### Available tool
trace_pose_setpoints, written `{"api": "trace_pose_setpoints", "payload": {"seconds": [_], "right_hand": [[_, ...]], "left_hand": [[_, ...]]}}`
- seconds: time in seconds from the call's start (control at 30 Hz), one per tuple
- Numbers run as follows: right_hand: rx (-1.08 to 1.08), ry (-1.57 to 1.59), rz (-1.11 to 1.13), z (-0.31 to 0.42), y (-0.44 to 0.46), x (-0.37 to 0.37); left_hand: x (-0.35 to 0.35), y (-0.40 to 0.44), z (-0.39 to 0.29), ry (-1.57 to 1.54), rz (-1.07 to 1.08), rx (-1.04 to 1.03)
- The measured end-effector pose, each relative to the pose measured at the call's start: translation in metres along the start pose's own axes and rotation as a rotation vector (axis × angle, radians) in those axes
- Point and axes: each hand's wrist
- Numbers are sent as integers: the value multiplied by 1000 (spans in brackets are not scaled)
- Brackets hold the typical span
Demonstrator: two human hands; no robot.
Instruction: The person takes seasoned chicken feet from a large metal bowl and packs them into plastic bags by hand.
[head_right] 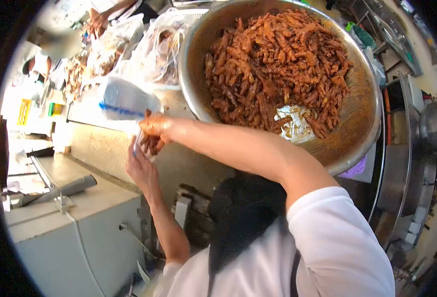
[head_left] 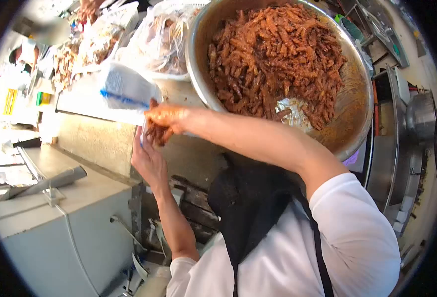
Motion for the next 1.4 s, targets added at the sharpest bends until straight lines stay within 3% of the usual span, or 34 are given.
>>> {"api": "trace_pose_setpoints", "payload": {"seconds": [0.03, 0.1, 0.13, 0.17, 0.27, 0.37, 0.4, 0.47, 0.53, 0.63, 0.7, 0.73, 0.77, 0.8, 0.87, 0.9, 0.93, 1.0, 1.03, 1.07, 1.1, 1.13, 1.17, 1.23, 1.33, 1.4], "right_hand": [[32, -27, 29, 5, -4, 0], [358, 30, 187, -5, -13, 22], [267, 38, 169, 12, -19, 22], [187, 38, 152, 29, -26, 24], [290, -11, 112, 30, -23, 46], [360, -5, 7, 67, -70, 48], [427, 37, -55, 74, -78, 50], [563, 89, -140, 94, -106, 53], [650, 90, -240, 113, -139, 74], [746, -75, -394, 118, -183, 133], [603, -480, -600, 118, -219, 185], [493, -590, -642, 114, -241, 211], [338, -823, -690, 105, -256, 253], [222, -1120, -675, 100, -282, 278], [-81, -1575, -509, 74, -320, 346], [-341, -1703, -423, 62, -337, 367], [-562, -1560, -446, 64, -353, 372], [-430, -1827, -473, 34, -371, 415], [-357, -1963, -475, 11, -372, 445], [-387, -1681, -442, -20, -365, 473], [-675, -1579, -345, -11, -345, 437], [-698, -1350, -431, -22, -333, 428], [-581, -1328, -264, -26, -326, 407], [-370, -641, -407, -30, -335, 374], [-583, -684, -663, 1, -356, 406], [-490, -820, -1039, 8, -373, 440]], "left_hand": [[-1, 8, -4, 23, 16, 5], [11, 16, -20, 91, 49, 49], [16, 20, -39, 57, 82, 184], [16, 23, -40, 92, 68, 139], [10, 32, -46, 87, 61, -25], [13, 34, -88, -1, 166, 123], [1, 45, -91, -140, 75, -31], [-26, 92, -102, -4, 53, -272], [-47, 125, -136, -4, 122, -267], [-85, 244, -123, 244, -126, -725], [-86, 294, -141, -54, -143, -680], [-69, 254, -185, 41, -135, -440], [-77, 250, -183, -221, -73, -573], [-81, 269, -169, 120, -138, -447], [-114, 275, -109, 272, 49, -368], [-132, 266, -82, 382, 120, -292], [-151, 264, -44, 401, 115, -401], [-160, 241, -14, 420, 144, -450], [-161, 229, -25, 400, 193, -320], [-151, 209, -45, 388, 242, -185], [-138, 193, -62, 379, 285, -46], [-129, 183, -70, 313, 250, -105], [-121, 182, -70, 208, 282, -93], [-99, 179, -78, 108, 277, -91], [-54, 166, -77, -285, 226, -64], [-30, 150, -86, -311, 165, -44]]}}
Point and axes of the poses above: each hand's wrist, its own y-axis towards the middle knuckle, its own x-axis out of the back of the hand, z = x × y, and after that the axes turned 9 degrees about x, right-handed
